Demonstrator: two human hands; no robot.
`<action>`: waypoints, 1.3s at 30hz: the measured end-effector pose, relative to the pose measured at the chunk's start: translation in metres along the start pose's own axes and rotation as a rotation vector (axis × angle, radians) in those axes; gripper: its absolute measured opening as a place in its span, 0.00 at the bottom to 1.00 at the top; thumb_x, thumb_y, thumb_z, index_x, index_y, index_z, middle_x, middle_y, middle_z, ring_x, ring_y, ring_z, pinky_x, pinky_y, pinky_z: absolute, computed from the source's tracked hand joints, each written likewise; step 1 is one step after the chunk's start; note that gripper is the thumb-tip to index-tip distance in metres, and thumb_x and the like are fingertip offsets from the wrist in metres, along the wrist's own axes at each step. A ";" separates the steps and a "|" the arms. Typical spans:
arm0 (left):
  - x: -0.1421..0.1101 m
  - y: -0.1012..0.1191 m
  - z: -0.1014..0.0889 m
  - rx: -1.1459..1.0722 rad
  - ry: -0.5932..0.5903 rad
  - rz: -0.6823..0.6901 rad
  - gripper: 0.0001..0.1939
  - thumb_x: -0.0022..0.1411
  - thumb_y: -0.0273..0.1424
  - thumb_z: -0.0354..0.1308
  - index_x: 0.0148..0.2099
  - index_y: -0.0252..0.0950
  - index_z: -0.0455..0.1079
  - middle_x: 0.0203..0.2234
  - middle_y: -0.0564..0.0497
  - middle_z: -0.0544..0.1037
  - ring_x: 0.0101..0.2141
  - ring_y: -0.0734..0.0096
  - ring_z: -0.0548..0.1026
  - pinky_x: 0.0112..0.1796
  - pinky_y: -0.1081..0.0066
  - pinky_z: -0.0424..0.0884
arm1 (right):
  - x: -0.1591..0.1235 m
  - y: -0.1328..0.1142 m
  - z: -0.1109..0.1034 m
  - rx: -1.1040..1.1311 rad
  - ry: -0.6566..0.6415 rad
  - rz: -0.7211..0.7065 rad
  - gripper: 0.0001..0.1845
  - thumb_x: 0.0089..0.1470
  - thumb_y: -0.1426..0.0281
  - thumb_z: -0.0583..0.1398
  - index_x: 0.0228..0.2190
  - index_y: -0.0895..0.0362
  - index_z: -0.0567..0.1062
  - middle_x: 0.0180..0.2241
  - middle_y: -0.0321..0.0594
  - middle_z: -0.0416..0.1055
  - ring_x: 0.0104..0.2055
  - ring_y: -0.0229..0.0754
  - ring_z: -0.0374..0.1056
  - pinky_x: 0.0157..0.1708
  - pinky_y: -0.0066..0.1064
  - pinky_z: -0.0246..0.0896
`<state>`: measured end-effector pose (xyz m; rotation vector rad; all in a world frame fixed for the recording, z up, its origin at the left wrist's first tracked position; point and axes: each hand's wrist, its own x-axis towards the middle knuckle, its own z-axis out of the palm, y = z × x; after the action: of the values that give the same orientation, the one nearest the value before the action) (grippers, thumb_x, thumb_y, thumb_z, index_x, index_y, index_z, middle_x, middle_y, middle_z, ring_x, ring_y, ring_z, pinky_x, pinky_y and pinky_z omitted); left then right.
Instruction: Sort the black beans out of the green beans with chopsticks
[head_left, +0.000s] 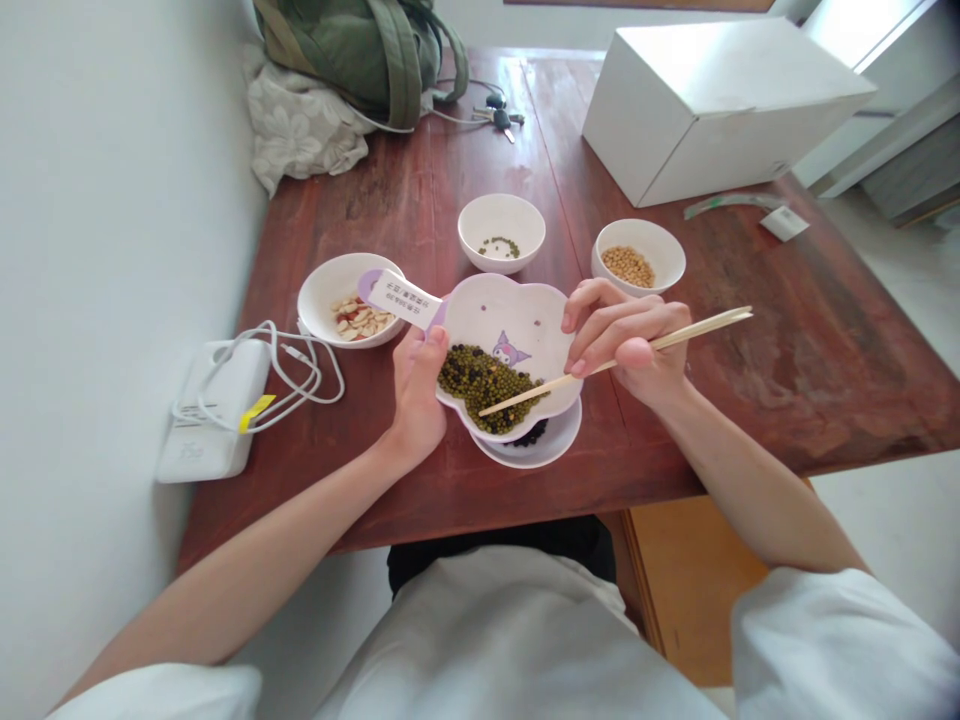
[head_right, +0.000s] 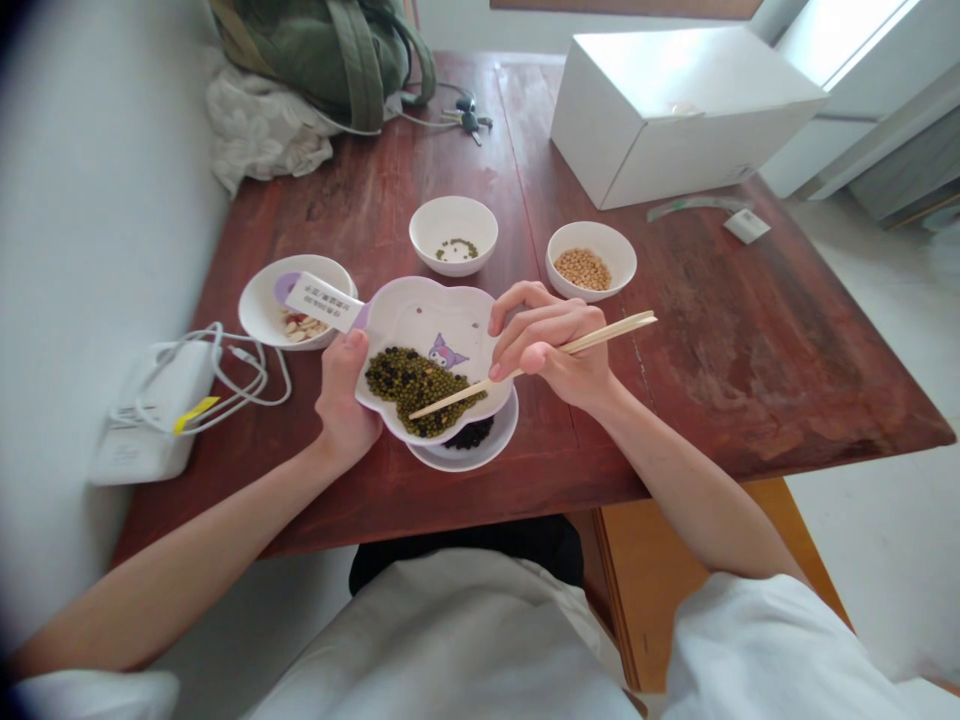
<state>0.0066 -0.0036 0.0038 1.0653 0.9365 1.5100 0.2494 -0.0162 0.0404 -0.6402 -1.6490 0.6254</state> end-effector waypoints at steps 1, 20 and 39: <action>0.000 -0.001 0.000 -0.011 0.015 -0.012 0.18 0.68 0.46 0.74 0.36 0.38 0.76 0.36 0.51 0.83 0.59 0.55 0.83 0.59 0.59 0.84 | 0.000 0.000 0.000 0.010 -0.006 0.002 0.28 0.69 0.44 0.64 0.25 0.43 0.90 0.20 0.39 0.82 0.33 0.52 0.79 0.40 0.51 0.73; -0.001 0.002 0.000 -0.066 0.040 -0.067 0.17 0.67 0.42 0.75 0.36 0.37 0.76 0.40 0.50 0.85 0.65 0.52 0.80 0.61 0.59 0.84 | -0.004 0.004 -0.002 -0.021 0.058 0.013 0.34 0.72 0.42 0.60 0.22 0.46 0.89 0.17 0.40 0.77 0.34 0.51 0.80 0.41 0.49 0.78; 0.001 -0.002 0.000 0.039 -0.009 -0.032 0.21 0.67 0.53 0.71 0.38 0.40 0.78 0.39 0.47 0.85 0.62 0.46 0.81 0.53 0.56 0.88 | -0.002 0.008 0.003 0.000 0.277 0.064 0.34 0.71 0.42 0.60 0.19 0.43 0.85 0.17 0.36 0.75 0.24 0.47 0.69 0.36 0.49 0.68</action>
<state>0.0072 -0.0023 0.0024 1.0796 0.9758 1.4650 0.2467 -0.0121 0.0333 -0.7470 -1.3748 0.5560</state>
